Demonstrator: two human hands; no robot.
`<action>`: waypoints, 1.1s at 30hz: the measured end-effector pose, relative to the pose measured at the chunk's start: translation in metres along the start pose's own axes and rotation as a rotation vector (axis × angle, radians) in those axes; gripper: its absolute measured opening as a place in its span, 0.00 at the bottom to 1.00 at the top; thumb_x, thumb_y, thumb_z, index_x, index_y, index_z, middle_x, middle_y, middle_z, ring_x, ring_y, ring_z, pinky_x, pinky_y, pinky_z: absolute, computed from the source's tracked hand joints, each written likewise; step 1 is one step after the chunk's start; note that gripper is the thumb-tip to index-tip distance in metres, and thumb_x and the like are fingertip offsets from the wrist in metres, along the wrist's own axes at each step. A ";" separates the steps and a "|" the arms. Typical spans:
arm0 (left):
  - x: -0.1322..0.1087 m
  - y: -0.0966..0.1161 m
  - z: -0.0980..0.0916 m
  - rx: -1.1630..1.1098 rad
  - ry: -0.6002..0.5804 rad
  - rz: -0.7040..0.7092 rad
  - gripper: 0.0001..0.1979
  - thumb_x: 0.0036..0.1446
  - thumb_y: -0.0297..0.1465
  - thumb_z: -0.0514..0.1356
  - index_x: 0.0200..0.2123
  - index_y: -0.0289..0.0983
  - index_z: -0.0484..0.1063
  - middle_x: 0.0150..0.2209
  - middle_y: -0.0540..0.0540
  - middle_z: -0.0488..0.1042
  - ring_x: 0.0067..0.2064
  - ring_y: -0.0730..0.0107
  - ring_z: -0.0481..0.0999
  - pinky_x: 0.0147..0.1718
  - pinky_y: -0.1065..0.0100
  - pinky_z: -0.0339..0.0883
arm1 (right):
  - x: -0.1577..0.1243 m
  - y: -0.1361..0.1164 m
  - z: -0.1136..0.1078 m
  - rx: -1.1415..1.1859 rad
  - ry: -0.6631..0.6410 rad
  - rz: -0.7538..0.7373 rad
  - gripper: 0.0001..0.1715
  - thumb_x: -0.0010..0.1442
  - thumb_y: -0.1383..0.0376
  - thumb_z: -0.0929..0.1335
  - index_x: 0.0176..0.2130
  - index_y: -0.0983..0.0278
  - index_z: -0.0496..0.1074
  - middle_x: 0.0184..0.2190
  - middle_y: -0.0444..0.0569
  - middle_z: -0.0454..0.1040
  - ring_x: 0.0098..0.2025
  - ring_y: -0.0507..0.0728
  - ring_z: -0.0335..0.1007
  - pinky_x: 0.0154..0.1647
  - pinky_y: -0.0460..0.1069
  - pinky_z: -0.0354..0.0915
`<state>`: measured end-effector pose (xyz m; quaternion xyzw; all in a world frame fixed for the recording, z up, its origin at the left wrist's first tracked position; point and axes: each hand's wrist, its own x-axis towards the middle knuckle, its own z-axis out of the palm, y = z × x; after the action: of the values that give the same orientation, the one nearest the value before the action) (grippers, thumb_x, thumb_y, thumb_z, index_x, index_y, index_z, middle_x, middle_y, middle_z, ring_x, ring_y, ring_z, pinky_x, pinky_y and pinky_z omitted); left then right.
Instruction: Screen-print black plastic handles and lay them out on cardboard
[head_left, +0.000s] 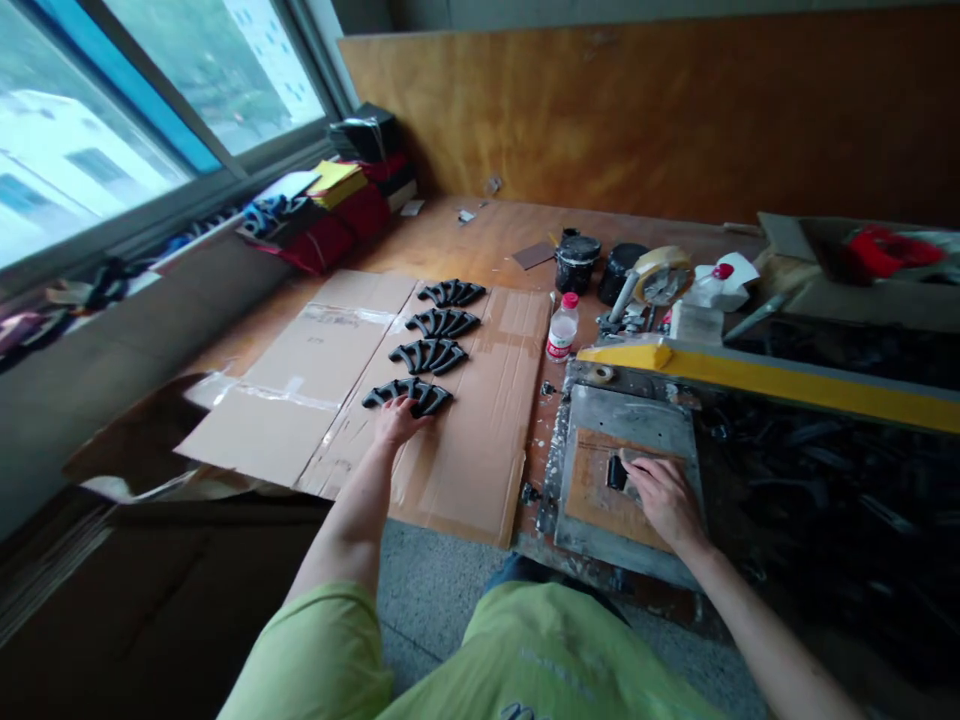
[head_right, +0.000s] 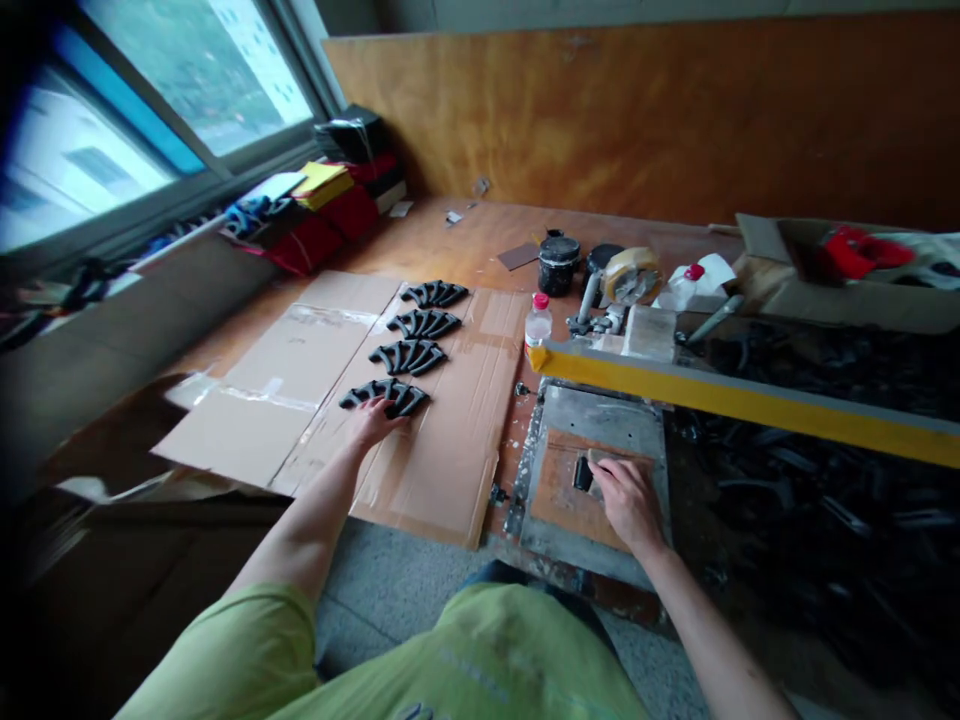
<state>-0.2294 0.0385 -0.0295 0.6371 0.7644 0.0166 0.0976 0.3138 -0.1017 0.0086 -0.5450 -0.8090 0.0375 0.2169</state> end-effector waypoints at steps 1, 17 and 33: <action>0.000 -0.001 0.003 0.003 -0.005 0.001 0.31 0.51 0.47 0.64 0.55 0.38 0.73 0.62 0.38 0.67 0.63 0.47 0.62 0.61 0.56 0.56 | 0.001 -0.003 -0.001 -0.006 0.006 0.018 0.20 0.67 0.66 0.61 0.52 0.59 0.77 0.43 0.53 0.78 0.45 0.62 0.71 0.50 0.58 0.69; -0.085 0.293 -0.129 -1.303 0.154 0.413 0.30 0.67 0.51 0.43 0.58 0.37 0.66 0.24 0.49 0.72 0.23 0.74 0.72 0.27 0.71 0.71 | -0.036 -0.021 -0.025 0.141 -0.154 -0.252 0.20 0.64 0.61 0.68 0.55 0.61 0.74 0.60 0.54 0.69 0.64 0.60 0.62 0.66 0.63 0.58; -0.202 0.260 -0.008 -1.264 -0.381 -0.022 0.44 0.51 0.43 0.65 0.68 0.38 0.55 0.28 0.50 0.77 0.26 0.70 0.75 0.24 0.72 0.67 | 0.053 0.029 -0.096 0.078 0.231 0.093 0.35 0.56 0.61 0.73 0.61 0.64 0.66 0.59 0.58 0.67 0.56 0.65 0.65 0.57 0.61 0.63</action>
<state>0.0555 -0.1090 0.0426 0.4413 0.5833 0.3480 0.5865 0.3598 -0.0593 0.1031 -0.5739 -0.7503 0.0157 0.3277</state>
